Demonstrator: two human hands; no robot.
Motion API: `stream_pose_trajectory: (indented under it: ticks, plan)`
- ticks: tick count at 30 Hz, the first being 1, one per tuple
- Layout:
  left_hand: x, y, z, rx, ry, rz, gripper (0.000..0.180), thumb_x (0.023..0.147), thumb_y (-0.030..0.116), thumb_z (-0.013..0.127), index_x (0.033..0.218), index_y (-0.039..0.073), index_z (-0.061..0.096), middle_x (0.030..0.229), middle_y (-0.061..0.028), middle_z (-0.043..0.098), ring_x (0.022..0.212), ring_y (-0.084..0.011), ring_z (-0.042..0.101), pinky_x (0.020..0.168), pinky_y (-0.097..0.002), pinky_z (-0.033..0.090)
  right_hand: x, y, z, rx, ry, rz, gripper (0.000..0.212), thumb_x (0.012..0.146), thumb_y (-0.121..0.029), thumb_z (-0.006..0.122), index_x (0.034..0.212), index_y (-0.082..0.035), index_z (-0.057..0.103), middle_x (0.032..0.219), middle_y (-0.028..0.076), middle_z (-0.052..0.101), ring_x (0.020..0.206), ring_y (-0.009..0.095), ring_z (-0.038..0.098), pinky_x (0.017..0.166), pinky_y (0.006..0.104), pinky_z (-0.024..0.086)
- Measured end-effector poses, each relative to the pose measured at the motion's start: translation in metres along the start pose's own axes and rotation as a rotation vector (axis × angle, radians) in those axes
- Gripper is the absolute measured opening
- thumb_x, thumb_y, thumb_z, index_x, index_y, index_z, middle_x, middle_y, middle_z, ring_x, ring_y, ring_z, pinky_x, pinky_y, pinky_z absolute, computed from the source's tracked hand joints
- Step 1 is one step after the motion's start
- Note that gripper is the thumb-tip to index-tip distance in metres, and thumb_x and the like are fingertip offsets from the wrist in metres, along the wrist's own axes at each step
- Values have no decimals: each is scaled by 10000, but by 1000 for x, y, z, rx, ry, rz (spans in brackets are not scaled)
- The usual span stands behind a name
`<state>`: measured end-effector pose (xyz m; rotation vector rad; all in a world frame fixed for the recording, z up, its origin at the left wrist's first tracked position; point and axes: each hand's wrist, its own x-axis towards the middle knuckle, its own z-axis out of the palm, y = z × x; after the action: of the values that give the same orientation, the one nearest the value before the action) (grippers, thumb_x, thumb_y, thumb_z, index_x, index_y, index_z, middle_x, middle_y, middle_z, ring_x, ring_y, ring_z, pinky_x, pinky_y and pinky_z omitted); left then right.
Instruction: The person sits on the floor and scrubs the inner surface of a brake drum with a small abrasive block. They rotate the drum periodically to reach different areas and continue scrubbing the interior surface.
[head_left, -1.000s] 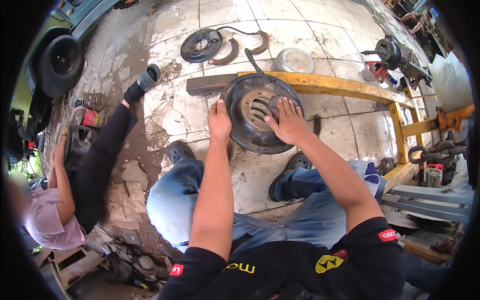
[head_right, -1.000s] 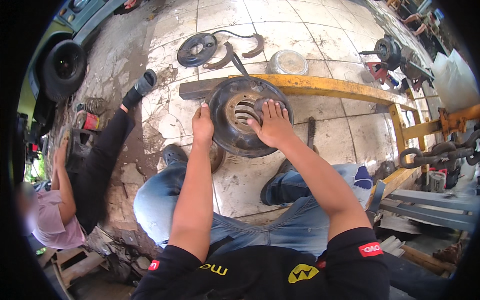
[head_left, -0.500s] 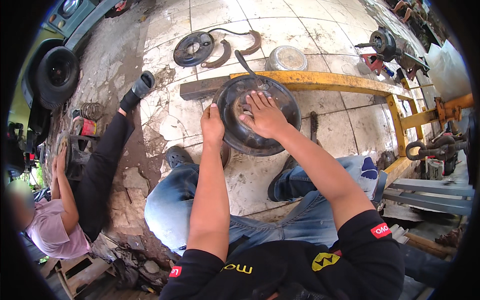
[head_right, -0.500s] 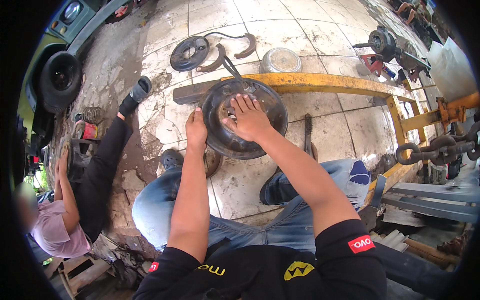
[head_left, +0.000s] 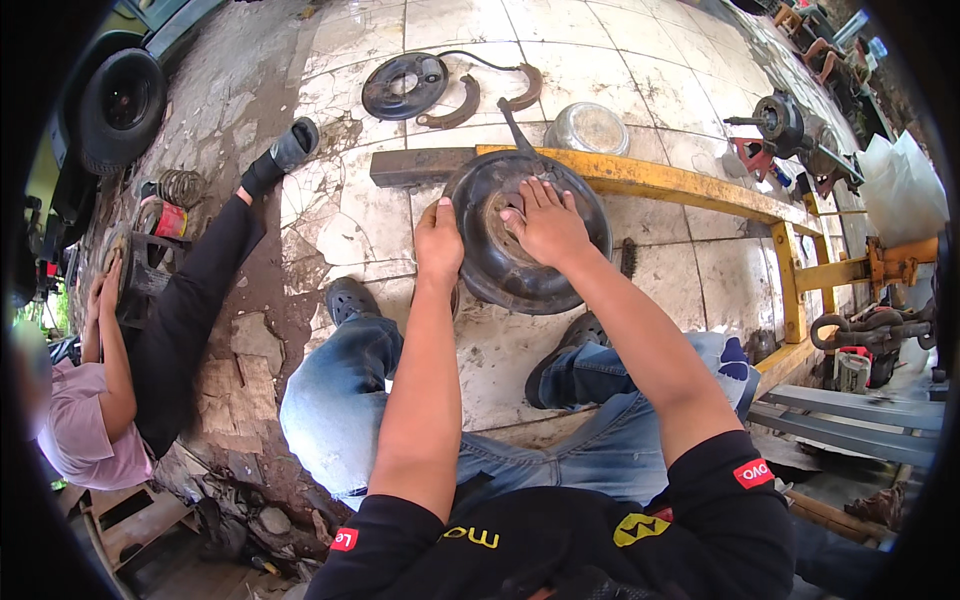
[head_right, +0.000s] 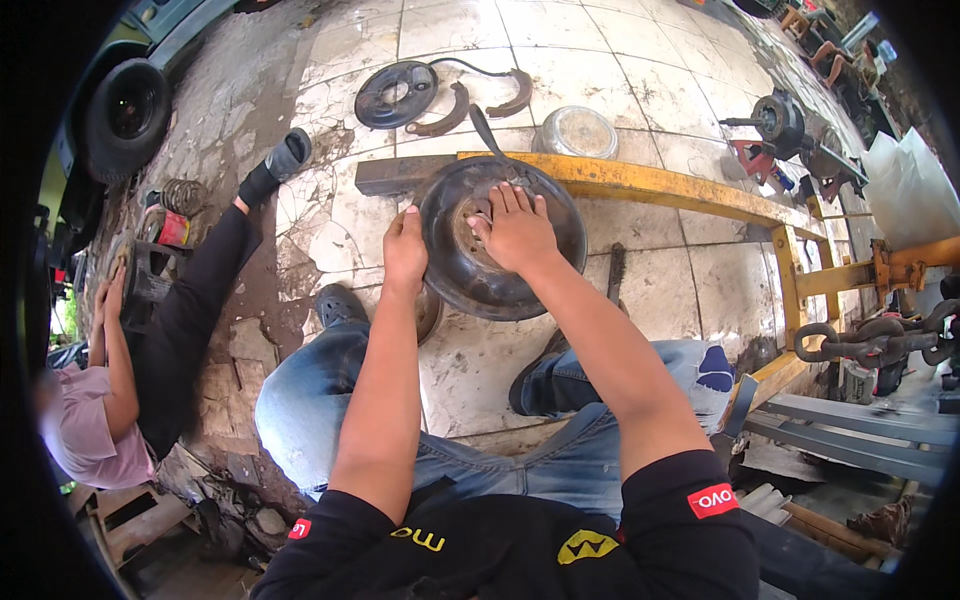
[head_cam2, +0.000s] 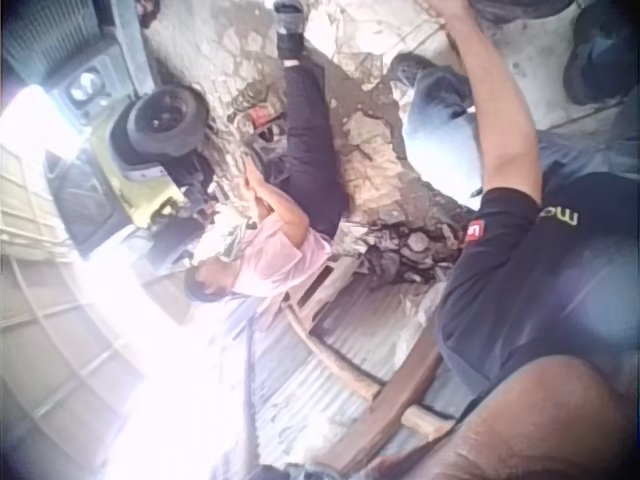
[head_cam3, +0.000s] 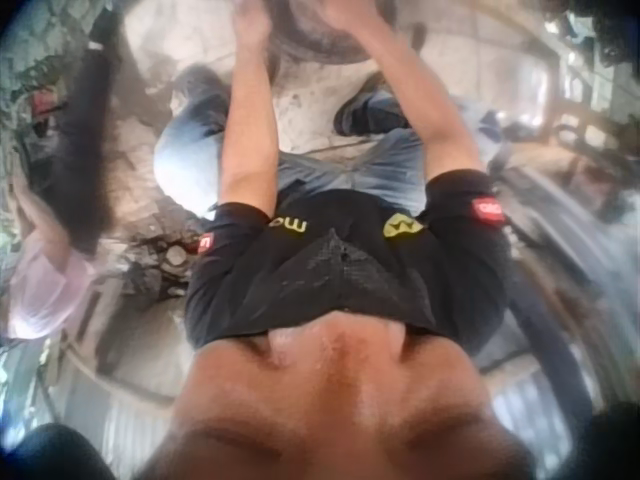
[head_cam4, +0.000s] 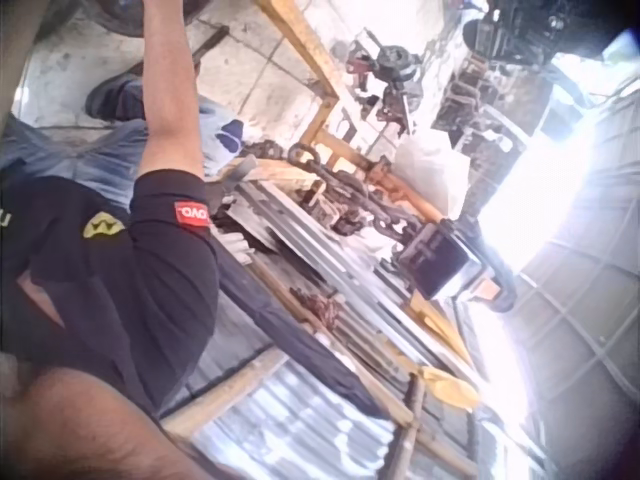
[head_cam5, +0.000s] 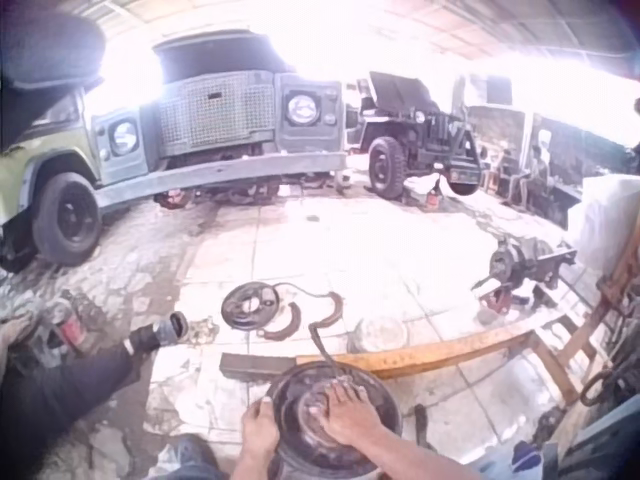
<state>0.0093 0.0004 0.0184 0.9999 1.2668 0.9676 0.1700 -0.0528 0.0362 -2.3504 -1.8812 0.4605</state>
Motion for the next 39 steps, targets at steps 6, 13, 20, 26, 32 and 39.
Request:
stream_pose_trajectory:
  ticks: [6, 13, 20, 26, 32, 39]
  plan:
    - [3, -3, 0, 15, 13, 18, 419, 1007, 285, 468, 1183, -76, 585, 1041, -150, 654, 941, -199, 582, 848, -314, 456, -5, -12, 3, 0, 33, 4, 789, 963, -607, 291, 1462, 4, 300, 1540, 176, 277, 1436, 322, 241, 1166, 502, 163]
    - [3, -4, -2, 15, -12, 26, 422, 1009, 286, 464, 1190, -76, 583, 1052, -152, 652, 948, -194, 579, 864, -311, 450, -7, -2, 0, -115, 13, 141, 811, 960, -606, 311, 1449, 40, 303, 1515, 220, 303, 1410, 354, 287, 1151, 502, 185]
    - [3, -4, 2, 51, 11, 44, 417, 1011, 292, 458, 1180, -65, 593, 1034, -144, 652, 927, -193, 578, 849, -312, 452, -1, -16, 3, -96, 47, 238, 809, 967, -602, 298, 1454, 43, 294, 1503, 268, 288, 1398, 413, 279, 1152, 495, 195]
    - [-1, 4, -4, 58, -61, -9, 501, 1009, 330, 465, 1262, -98, 525, 1154, -173, 611, 1047, -215, 551, 924, -311, 421, 1, -2, 17, 43, 118, 43, 745, 978, -560, 322, 1445, 21, 332, 1494, 271, 302, 1398, 413, 278, 1138, 506, 234]
    - [6, -6, -7, 39, -77, 5, 430, 1016, 293, 455, 1194, -79, 577, 1066, -146, 647, 946, -191, 576, 859, -307, 448, 5, -13, 20, 100, 152, -44, 693, 987, -522, 348, 1414, 22, 385, 1499, 214, 335, 1392, 396, 300, 1137, 496, 251]
    - [2, -2, -2, 35, -12, 11, 438, 1015, 296, 458, 1197, -85, 573, 1048, -137, 645, 951, -187, 573, 868, -309, 446, 0, -9, 13, 89, 102, -81, 694, 979, -526, 365, 1415, 14, 380, 1504, 197, 335, 1408, 353, 289, 1154, 468, 230]
